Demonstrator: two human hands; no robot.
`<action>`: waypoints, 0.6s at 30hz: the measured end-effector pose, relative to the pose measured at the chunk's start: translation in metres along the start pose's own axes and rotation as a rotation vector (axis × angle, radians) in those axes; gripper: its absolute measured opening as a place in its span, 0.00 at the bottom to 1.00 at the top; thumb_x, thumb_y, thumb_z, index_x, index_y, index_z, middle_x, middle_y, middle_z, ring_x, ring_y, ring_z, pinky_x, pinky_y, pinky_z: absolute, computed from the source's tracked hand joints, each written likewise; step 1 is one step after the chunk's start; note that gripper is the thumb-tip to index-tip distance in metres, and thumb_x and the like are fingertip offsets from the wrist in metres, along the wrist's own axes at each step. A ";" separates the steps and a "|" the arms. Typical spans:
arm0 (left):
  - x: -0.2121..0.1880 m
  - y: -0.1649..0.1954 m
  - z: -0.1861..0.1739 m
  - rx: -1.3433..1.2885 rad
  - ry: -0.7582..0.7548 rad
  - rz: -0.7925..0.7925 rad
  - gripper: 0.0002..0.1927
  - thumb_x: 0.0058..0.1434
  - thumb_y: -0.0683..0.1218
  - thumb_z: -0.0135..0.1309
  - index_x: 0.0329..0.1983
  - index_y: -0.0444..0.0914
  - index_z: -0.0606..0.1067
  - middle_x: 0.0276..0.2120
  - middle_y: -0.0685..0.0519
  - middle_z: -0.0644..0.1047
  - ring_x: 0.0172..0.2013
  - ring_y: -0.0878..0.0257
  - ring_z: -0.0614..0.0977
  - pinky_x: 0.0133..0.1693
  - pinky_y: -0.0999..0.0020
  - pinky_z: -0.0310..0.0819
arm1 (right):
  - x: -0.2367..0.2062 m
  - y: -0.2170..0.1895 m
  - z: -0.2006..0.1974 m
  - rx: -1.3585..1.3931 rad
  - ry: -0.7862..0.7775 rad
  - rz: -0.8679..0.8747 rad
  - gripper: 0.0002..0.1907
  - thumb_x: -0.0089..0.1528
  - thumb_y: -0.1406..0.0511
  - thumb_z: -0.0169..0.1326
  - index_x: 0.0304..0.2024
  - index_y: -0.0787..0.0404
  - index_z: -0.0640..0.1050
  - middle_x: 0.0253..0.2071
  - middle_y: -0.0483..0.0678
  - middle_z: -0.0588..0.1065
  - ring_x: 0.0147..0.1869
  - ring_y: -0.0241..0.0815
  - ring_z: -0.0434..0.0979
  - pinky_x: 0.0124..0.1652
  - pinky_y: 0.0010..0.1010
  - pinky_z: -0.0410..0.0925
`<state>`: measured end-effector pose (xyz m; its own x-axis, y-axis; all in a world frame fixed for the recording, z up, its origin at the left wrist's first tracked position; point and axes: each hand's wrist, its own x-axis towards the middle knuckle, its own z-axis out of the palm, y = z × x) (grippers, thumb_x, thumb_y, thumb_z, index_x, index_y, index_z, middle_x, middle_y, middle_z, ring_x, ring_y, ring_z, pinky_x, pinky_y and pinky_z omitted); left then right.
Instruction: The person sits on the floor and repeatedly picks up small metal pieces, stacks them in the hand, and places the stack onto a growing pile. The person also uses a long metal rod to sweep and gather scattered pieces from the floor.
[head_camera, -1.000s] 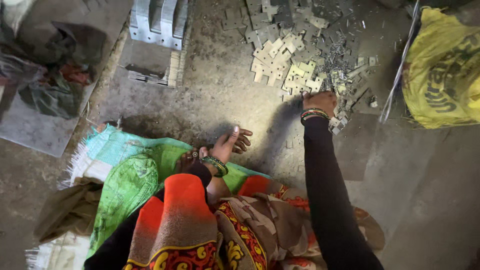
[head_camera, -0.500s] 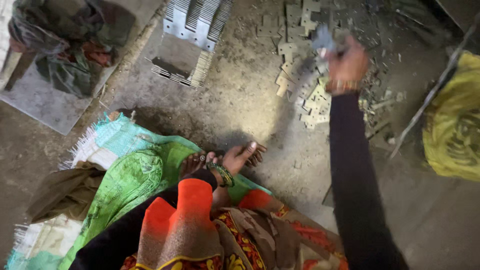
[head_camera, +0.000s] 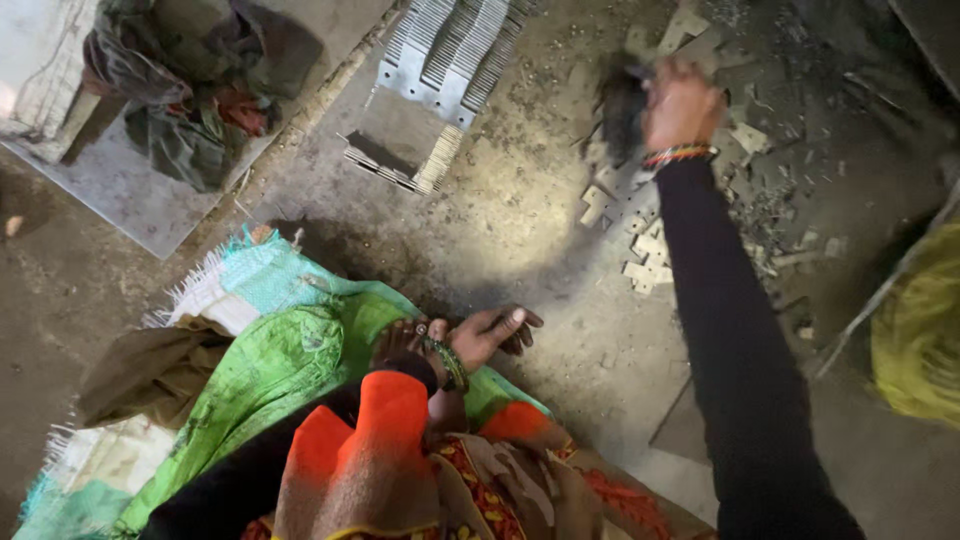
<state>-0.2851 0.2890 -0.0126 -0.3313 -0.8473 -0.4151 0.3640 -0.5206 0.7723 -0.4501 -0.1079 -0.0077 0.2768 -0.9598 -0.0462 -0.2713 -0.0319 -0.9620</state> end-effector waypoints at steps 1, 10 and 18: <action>0.002 -0.003 0.001 0.005 0.014 0.008 0.27 0.73 0.62 0.40 0.55 0.37 0.76 0.36 0.53 0.79 0.37 0.65 0.80 0.44 0.66 0.77 | -0.021 -0.003 0.000 -0.406 0.007 -0.146 0.11 0.67 0.61 0.53 0.49 0.56 0.80 0.34 0.48 0.74 0.34 0.46 0.72 0.31 0.40 0.65; 0.033 -0.030 -0.010 -0.043 0.109 -0.013 0.29 0.71 0.65 0.41 0.56 0.39 0.78 0.38 0.54 0.81 0.39 0.65 0.81 0.43 0.66 0.76 | -0.191 -0.009 0.022 -1.000 0.190 -0.471 0.12 0.60 0.66 0.60 0.47 0.51 0.80 0.43 0.48 0.77 0.42 0.55 0.80 0.39 0.43 0.73; 0.037 -0.011 -0.007 -0.318 0.095 0.088 0.33 0.67 0.67 0.42 0.65 0.43 0.70 0.51 0.52 0.81 0.51 0.62 0.81 0.52 0.63 0.76 | -0.255 -0.068 0.012 -0.552 0.067 0.276 0.13 0.64 0.59 0.59 0.50 0.52 0.82 0.39 0.46 0.83 0.34 0.43 0.80 0.32 0.35 0.72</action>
<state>-0.2950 0.2629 -0.0395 -0.2093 -0.8888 -0.4078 0.6459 -0.4387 0.6247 -0.4913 0.1426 0.0658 0.0748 -0.9682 -0.2389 -0.7663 0.0975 -0.6351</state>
